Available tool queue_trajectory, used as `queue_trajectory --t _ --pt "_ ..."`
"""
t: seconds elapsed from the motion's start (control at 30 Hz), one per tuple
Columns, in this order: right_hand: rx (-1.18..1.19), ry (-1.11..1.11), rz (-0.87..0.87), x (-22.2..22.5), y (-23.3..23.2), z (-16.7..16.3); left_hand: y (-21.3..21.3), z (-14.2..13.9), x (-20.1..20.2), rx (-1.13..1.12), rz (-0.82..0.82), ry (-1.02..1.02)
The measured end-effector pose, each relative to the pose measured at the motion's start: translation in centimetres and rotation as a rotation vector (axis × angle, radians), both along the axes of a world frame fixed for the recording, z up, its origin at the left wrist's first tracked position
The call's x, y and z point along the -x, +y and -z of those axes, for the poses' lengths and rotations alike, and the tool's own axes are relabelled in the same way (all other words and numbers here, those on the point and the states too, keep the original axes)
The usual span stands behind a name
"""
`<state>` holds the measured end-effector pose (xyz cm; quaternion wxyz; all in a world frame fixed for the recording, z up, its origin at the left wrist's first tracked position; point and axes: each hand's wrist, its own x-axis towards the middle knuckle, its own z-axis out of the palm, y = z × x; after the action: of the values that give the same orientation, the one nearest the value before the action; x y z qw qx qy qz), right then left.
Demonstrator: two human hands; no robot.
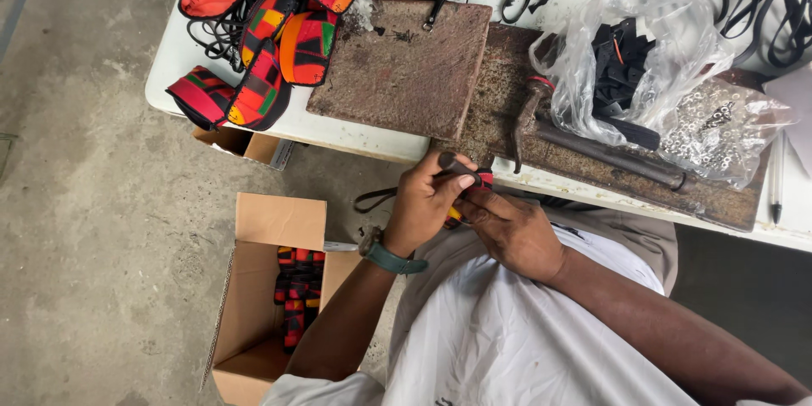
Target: The person assembles small colorful fabric coin purses at a workbench. They turn a purse right-side out, attach a wrist strap and metal hardware to it, hammer a fastener into a purse, thread and fit straps onto other purses, and place finished purses into a cardboard box.
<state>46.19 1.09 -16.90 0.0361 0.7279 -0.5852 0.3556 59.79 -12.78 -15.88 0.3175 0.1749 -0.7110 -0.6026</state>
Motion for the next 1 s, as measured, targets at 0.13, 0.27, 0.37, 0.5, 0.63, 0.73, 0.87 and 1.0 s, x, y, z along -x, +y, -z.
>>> queue_trajectory --t 0.13,0.27,0.37,0.5,0.63,0.73,0.87,1.0 --pt "-0.050 -0.010 -0.003 0.0 0.2 -0.3 0.2 0.8 0.3 0.089 -0.035 -0.095" --pt "-0.115 -0.145 -0.029 1.1 1.6 -2.7 0.2 0.6 -0.4 0.227 0.000 -0.162" --pt "-0.072 -0.079 0.385 4.0 4.1 -4.6 0.3 0.0 -0.7 0.285 0.068 -0.130" --pt "-0.204 0.318 0.730 7.3 4.8 -4.0 1.0 -0.2 -0.6 0.376 0.096 -0.118" --pt "-0.282 0.207 0.667 8.9 4.5 -3.0 1.7 -0.1 -0.5 0.388 0.051 -0.156" --pt "-0.268 -0.032 0.582 10.0 4.5 -4.8 1.9 -0.6 -0.5 0.371 0.041 -0.180" --pt "-0.119 -0.333 0.434 12.3 4.7 -10.3 2.1 -2.2 0.1 0.403 0.045 -0.196" --pt "0.019 -0.257 0.460 11.6 5.9 -14.3 2.8 -3.2 -0.2 0.412 0.030 -0.225"
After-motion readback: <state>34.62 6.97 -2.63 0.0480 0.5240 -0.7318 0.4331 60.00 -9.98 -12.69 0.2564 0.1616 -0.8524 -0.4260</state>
